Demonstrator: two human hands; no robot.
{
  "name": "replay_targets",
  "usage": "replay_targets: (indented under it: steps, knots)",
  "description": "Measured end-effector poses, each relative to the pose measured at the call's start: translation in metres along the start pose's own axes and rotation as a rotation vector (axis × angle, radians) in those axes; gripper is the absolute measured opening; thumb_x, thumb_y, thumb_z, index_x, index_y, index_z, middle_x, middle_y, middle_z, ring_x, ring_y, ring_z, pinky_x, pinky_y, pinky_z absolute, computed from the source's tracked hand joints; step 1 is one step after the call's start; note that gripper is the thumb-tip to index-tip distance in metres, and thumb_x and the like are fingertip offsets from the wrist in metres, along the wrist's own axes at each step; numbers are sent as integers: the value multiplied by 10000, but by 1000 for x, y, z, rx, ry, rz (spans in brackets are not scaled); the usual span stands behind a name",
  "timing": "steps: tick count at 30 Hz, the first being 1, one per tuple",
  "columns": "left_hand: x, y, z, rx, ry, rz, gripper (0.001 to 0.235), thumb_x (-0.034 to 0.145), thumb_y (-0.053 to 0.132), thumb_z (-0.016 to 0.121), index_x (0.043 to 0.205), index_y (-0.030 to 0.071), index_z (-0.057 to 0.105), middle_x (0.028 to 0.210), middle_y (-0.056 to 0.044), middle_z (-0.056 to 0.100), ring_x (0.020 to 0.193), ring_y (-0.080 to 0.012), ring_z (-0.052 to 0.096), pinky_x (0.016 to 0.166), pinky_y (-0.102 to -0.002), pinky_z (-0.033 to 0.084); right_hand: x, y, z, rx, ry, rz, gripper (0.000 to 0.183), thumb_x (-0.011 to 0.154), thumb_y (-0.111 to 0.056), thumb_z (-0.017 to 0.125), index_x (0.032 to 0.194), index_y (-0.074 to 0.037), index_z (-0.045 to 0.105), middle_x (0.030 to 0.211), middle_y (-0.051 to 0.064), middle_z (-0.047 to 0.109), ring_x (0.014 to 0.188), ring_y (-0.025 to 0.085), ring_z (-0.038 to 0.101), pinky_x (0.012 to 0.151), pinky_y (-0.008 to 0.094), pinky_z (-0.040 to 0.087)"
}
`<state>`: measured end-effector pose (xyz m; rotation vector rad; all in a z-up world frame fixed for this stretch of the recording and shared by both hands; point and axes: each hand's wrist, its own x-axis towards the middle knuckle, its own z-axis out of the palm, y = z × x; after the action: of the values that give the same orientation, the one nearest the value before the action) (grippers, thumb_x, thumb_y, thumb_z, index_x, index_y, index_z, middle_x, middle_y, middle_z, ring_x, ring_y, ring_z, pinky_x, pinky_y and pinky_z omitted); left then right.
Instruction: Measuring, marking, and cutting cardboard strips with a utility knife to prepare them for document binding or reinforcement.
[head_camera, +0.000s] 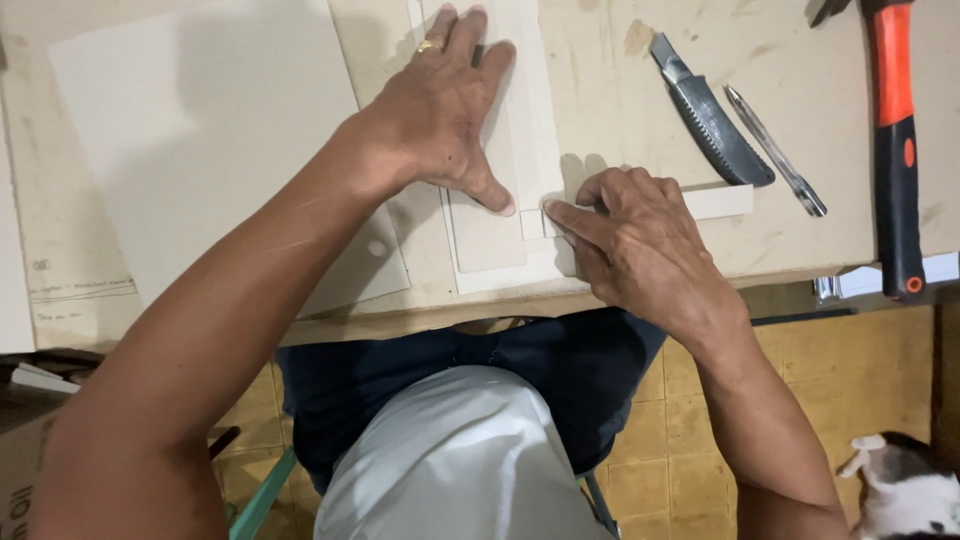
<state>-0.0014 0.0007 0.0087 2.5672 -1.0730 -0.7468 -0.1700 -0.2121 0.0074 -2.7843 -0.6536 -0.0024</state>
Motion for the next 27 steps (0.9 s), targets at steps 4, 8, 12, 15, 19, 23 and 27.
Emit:
replay_targets:
  steps: [4, 8, 12, 15, 19, 23, 27]
  knots:
    - [2, -3, 4, 2, 32, 26, 1270, 443, 655, 1048, 1344, 29, 408, 1483, -230, 244, 1483, -545, 73, 1151, -573, 292, -1, 4, 0, 34, -32, 6, 588, 792, -43, 784, 1345, -223, 696, 1023, 58, 548, 872, 277, 526, 698, 426, 350]
    - [2, -1, 3, 1, 16, -3, 1269, 447, 636, 1046, 1361, 33, 404, 1524, -225, 213, 1501, -531, 39, 1142, -580, 315, 1, 2, -1, 42, -5, 1, 446, 891, -80, 745, 1317, -208, 722, 1007, 67, 554, 893, 293, 548, 707, 433, 376]
    - [2, 2, 0, -23, -28, -37, 1272, 476, 601, 1054, 1395, 44, 374, 1607, -233, 116, 1518, -518, -29, 1181, -587, 258, 1, 2, -2, 19, 6, -10, 479, 885, -67, 737, 1334, -233, 706, 1006, 68, 553, 846, 275, 529, 692, 426, 364]
    - [3, 3, 0, -19, -35, -56, 1361, 472, 594, 1061, 1476, 49, 322, 1645, -243, 59, 1521, -503, -52, 1196, -570, 237, 1, 2, -1, 15, -14, -6, 529, 854, -49, 715, 1348, -236, 697, 1008, 58, 552, 850, 274, 527, 707, 429, 360]
    - [4, -1, 4, -31, -20, -29, 1366, 465, 602, 1061, 1470, 44, 325, 1629, -239, 77, 1515, -505, -46, 1180, -593, 256, 1, 1, -2, -10, -24, -11, 514, 862, -56, 708, 1349, -219, 691, 1019, 67, 550, 851, 286, 532, 706, 438, 374]
    - [4, -1, 3, -9, 7, -16, 1351, 454, 623, 1063, 1444, 31, 360, 1615, -255, 114, 1505, -516, -8, 1173, -585, 268, 1, 1, -2, 0, -3, -13, 504, 857, -47, 736, 1332, -212, 706, 994, 70, 551, 831, 281, 530, 685, 428, 371]
    - [5, -2, 5, 20, 31, -5, 1317, 434, 643, 1063, 1393, 30, 401, 1549, -231, 209, 1497, -520, 47, 1147, -584, 311, 1, 2, 0, -11, -19, -4, 511, 840, -64, 757, 1329, -206, 710, 1011, 71, 564, 874, 292, 548, 683, 442, 383]
